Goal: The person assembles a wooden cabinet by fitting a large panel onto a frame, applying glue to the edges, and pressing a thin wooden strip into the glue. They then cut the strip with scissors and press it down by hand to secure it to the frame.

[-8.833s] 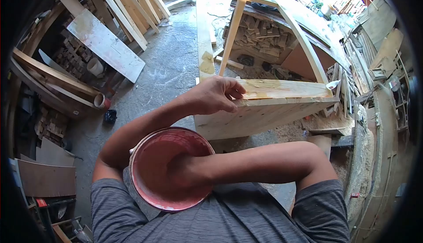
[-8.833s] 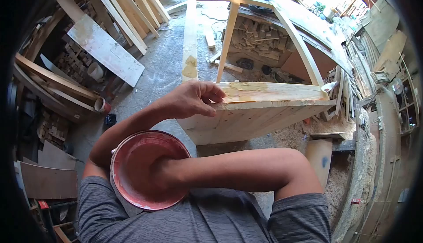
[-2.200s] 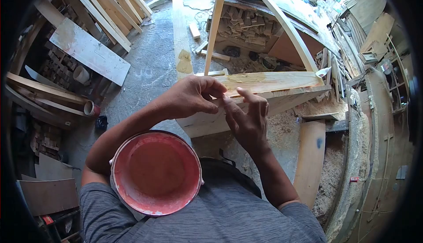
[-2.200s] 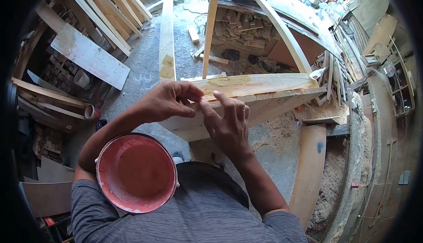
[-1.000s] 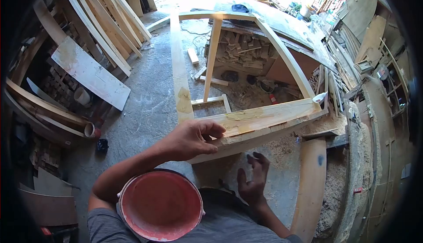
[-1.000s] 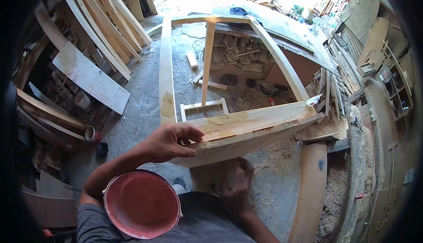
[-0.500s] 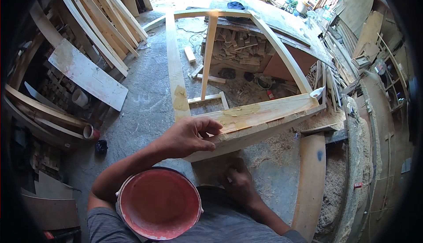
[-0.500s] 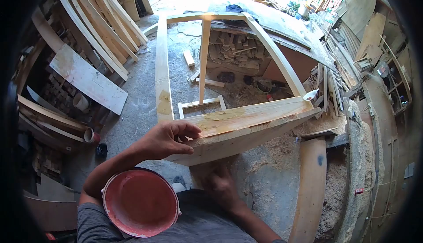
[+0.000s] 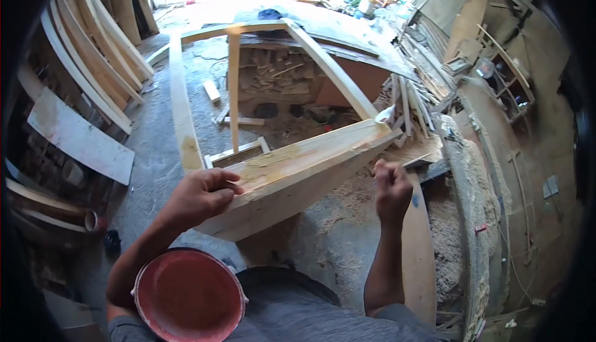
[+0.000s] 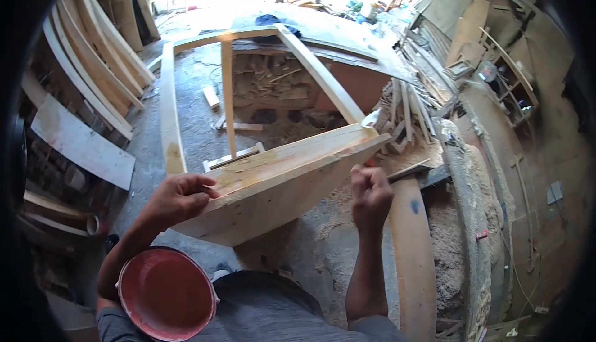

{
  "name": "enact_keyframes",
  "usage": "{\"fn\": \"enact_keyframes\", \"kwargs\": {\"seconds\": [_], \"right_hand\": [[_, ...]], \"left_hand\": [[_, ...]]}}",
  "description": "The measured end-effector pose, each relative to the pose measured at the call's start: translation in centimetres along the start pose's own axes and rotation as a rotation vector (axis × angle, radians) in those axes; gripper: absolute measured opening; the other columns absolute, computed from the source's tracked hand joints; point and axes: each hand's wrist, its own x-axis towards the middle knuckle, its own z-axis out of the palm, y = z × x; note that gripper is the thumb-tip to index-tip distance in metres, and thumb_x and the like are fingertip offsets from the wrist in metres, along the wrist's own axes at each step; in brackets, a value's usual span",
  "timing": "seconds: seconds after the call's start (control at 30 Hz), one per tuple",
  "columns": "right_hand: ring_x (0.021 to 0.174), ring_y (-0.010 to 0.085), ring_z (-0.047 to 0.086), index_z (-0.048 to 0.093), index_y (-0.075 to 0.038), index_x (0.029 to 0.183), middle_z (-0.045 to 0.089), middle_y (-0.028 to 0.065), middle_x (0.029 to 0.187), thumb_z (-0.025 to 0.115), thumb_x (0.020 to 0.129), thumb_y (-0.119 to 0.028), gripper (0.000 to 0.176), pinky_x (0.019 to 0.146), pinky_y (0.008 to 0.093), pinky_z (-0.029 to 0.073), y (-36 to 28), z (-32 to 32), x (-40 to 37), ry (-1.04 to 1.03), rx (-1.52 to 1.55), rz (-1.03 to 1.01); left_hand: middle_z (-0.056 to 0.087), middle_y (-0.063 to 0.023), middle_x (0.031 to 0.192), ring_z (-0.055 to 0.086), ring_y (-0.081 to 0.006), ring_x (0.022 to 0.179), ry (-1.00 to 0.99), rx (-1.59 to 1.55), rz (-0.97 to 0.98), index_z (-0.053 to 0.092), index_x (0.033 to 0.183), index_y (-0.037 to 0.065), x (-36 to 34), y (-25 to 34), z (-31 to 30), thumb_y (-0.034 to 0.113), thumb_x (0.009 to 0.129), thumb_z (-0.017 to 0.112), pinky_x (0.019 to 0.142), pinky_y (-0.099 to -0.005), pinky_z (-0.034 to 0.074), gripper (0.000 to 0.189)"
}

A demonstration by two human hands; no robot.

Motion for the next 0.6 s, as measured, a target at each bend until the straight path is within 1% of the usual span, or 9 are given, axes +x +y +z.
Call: {"fn": "enact_keyframes", "kwargs": {"seconds": [0.03, 0.1, 0.27, 0.33, 0.37, 0.4, 0.47, 0.53, 0.6], "right_hand": [[0.069, 0.0177, 0.059, 0.068, -0.001, 0.089, 0.065, 0.0083, 0.078, 0.069, 0.096, -0.019, 0.019, 0.067, 0.0331, 0.049, 1.2, -0.6, 2.0, 0.062, -0.089, 0.035], [0.065, 0.0151, 0.055, 0.069, -0.001, 0.093, 0.061, 0.0047, 0.076, 0.073, 0.094, -0.022, 0.022, 0.064, 0.0314, 0.048, 4.4, -0.6, 6.5, 0.246, -0.187, -0.152], [0.075, 0.0182, 0.062, 0.071, 0.002, 0.107, 0.067, 0.0113, 0.091, 0.078, 0.086, -0.027, 0.036, 0.069, 0.0334, 0.052, 11.6, -0.1, 16.6, 0.080, -0.454, -0.240], [0.086, 0.0179, 0.066, 0.069, 0.003, 0.115, 0.070, 0.0103, 0.100, 0.078, 0.085, -0.027, 0.043, 0.076, 0.0310, 0.053, 12.2, -0.1, 19.0, -0.222, -0.368, 0.038], [0.093, 0.0161, 0.065, 0.066, 0.001, 0.121, 0.071, 0.0083, 0.103, 0.077, 0.087, -0.024, 0.043, 0.080, 0.0292, 0.052, 13.1, -0.4, 20.8, -0.447, -0.250, 0.083], [0.097, 0.0234, 0.069, 0.070, 0.000, 0.116, 0.073, 0.0156, 0.108, 0.076, 0.088, -0.027, 0.040, 0.089, 0.0357, 0.052, 13.3, -0.3, 21.3, -0.563, -0.095, 0.104], [0.092, 0.0177, 0.067, 0.072, -0.002, 0.112, 0.074, 0.0099, 0.099, 0.075, 0.090, -0.026, 0.033, 0.085, 0.0326, 0.051, 12.1, 0.3, 21.3, -0.613, 0.030, 0.195], [0.089, 0.0152, 0.066, 0.073, -0.003, 0.107, 0.073, 0.0077, 0.094, 0.074, 0.091, -0.025, 0.028, 0.082, 0.0317, 0.050, 11.4, 0.5, 21.2, -0.610, -0.080, 0.182], [0.084, 0.0147, 0.064, 0.074, -0.003, 0.101, 0.073, 0.0065, 0.092, 0.074, 0.092, -0.028, 0.027, 0.079, 0.0316, 0.050, 11.5, 0.9, 21.1, -0.452, -0.092, 0.020]], "left_hand": [[0.073, -0.0044, 0.101, 0.060, -0.0059, 0.078, 0.010, 0.033, 0.001, 0.065, 0.123, -0.006, 0.1, 0.0, 0.0, 0.007, 0.093, 0.068, 0.070, -0.0232, 0.051, 0.033], [0.073, -0.0044, 0.098, 0.061, -0.0064, 0.077, 0.045, 0.103, -0.003, 0.065, 0.122, -0.005, 0.1, 0.0, 0.1, 0.009, 0.094, 0.069, 0.069, -0.0235, 0.051, 0.032], [0.073, -0.0061, 0.089, 0.064, -0.0095, 0.075, 0.112, 0.298, 0.060, 0.068, 0.114, -0.004, -0.3, 0.3, 0.3, 0.012, 0.094, 0.070, 0.069, -0.0275, 0.052, 0.027], [0.072, -0.0072, 0.086, 0.064, -0.0103, 0.074, 0.138, 0.413, 0.084, 0.069, 0.112, -0.003, -0.7, 0.2, 0.2, 0.014, 0.094, 0.070, 0.069, -0.0293, 0.052, 0.025], [0.072, -0.0070, 0.084, 0.063, -0.0099, 0.074, 0.163, 0.493, 0.093, 0.069, 0.111, -0.003, -0.7, 0.8, 0.3, 0.014, 0.094, 0.069, 0.068, -0.0297, 0.052, 0.024], [0.071, -0.0069, 0.082, 0.063, -0.0095, 0.074, 0.192, 0.574, 0.105, 0.069, 0.111, -0.002, -0.8, 1.2, 0.4, 0.015, 0.094, 0.069, 0.068, -0.0302, 0.052, 0.024], [0.070, -0.0081, 0.079, 0.064, -0.0113, 0.073, 0.237, 0.605, 0.129, 0.070, 0.109, -0.001, -0.9, 1.1, 0.4, 0.015, 0.095, 0.068, 0.068, -0.0320, 0.052, 0.022], [0.069, -0.0088, 0.077, 0.064, -0.0120, 0.073, 0.242, 0.603, 0.165, 0.071, 0.108, -0.001, -0.7, 0.7, 0.4, 0.015, 0.096, 0.066, 0.069, -0.0327, 0.052, 0.021], [0.070, -0.0089, 0.078, 0.065, -0.0117, 0.074, 0.221, 0.571, 0.211, 0.071, 0.109, -0.001, -0.5, 0.3, 0.2, 0.015, 0.097, 0.066, 0.069, -0.0324, 0.052, 0.021]]}}
